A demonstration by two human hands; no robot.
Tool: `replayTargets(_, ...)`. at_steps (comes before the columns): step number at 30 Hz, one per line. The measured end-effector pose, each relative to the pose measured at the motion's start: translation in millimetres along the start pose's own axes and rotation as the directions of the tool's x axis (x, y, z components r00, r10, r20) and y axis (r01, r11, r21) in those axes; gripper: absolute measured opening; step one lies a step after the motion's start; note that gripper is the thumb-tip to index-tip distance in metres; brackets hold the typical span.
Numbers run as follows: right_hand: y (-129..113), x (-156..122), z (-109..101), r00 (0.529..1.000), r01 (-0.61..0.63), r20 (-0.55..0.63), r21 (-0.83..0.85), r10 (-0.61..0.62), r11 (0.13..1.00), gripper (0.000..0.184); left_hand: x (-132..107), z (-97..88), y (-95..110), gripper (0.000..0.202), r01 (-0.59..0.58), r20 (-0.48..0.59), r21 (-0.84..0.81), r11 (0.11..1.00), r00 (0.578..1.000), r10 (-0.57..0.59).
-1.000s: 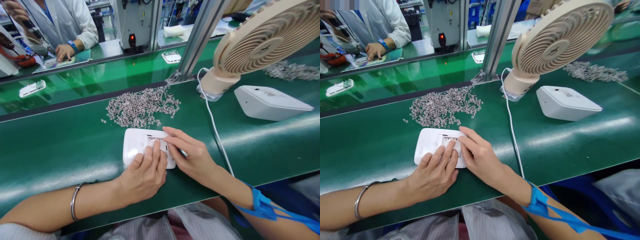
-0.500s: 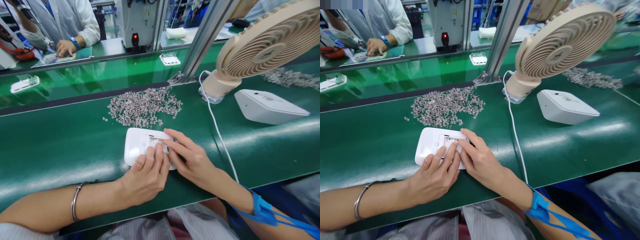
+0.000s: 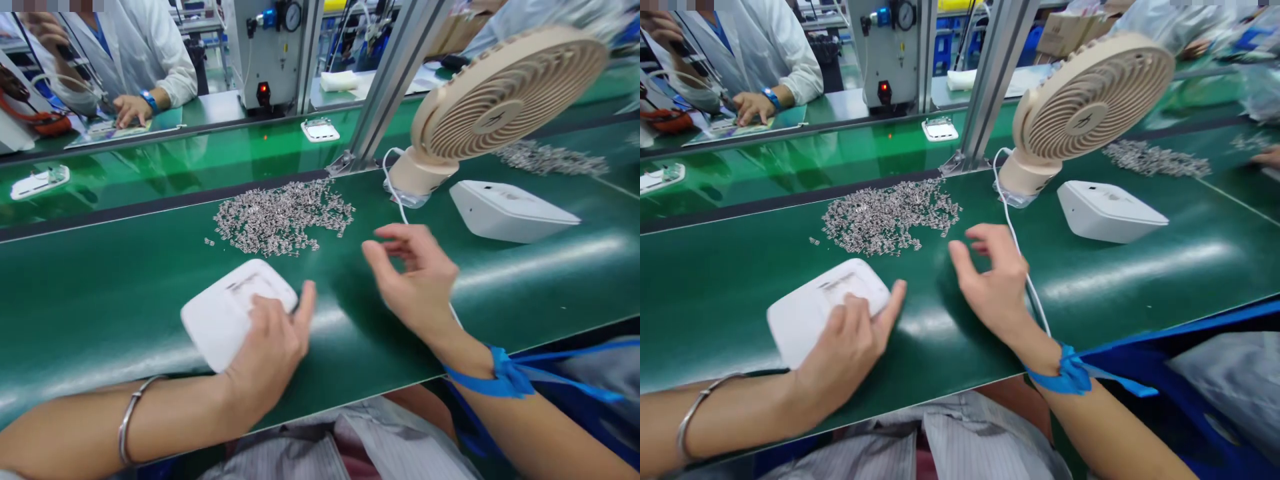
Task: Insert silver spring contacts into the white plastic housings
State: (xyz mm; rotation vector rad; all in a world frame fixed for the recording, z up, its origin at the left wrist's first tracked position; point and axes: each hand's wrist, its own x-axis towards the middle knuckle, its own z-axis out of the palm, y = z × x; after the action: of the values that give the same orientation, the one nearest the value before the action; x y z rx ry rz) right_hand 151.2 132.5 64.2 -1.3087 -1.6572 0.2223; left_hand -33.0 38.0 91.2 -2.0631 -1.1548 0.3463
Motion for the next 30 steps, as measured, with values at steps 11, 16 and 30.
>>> replayTargets(11, 131.7, 56.5, -76.3, 0.781, -0.592, -0.384, -0.204, 0.492, 0.78, 0.088, 17.4, 61.3, -134.8, 0.032, 0.373, 0.491, -0.055, 0.926, 0.818, -0.3)
replayTargets(16, 144.5, 69.5, -80.0, 0.744, -0.636, -0.395, -0.174, 0.539, 0.752, 0.075, 13.5, 44.4, -121.6, 0.031, 0.335, 0.331, -0.015, 0.942, 0.891, -0.312)
replayTargets(30, -4.5, -24.7, -37.6, 0.805, -0.21, 0.593, 0.312, -0.017, 0.927, 0.069, -9.6, 2.4, -19.0, 0.037, -0.289, -0.243, -0.279, 0.916, 0.944, 0.224)
